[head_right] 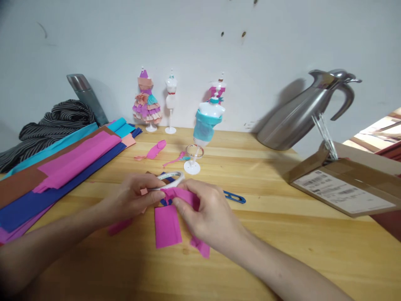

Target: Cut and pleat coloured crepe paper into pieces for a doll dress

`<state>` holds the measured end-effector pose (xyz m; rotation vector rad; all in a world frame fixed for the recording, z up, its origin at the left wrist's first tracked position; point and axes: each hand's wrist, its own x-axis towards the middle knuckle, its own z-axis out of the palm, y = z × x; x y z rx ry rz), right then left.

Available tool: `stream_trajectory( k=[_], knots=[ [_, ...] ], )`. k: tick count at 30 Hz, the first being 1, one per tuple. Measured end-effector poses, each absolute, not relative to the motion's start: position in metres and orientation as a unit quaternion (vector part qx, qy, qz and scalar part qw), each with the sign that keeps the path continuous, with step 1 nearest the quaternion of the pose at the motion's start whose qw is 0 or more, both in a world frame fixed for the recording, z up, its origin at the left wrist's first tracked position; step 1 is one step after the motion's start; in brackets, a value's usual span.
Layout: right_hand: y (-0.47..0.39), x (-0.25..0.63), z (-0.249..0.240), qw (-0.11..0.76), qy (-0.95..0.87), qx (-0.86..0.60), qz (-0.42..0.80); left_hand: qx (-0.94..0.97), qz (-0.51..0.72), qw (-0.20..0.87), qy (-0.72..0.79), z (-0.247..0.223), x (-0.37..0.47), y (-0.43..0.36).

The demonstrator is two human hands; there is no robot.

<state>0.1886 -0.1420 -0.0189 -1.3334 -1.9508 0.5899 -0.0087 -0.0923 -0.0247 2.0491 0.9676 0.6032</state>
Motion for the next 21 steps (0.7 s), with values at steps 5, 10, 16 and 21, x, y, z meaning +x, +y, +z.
stream_trajectory(
  k=[5,10,16,21],
  knots=[
    [-0.139,0.189,-0.02,0.311,-0.752,-0.523,0.254,0.802,0.235,0.402,0.373,-0.022,-0.008,-0.092],
    [-0.142,0.189,-0.025,0.308,-0.732,-0.515,0.323,0.852,0.25,0.294,0.353,-0.025,-0.007,-0.091],
    [-0.145,0.188,-0.023,0.31,-0.734,-0.5,0.34,0.873,0.243,0.254,0.338,-0.022,-0.006,-0.091],
    [-0.143,0.189,-0.015,0.316,-0.743,-0.484,0.336,0.846,0.225,0.329,0.355,-0.019,-0.008,-0.091]
  ],
)
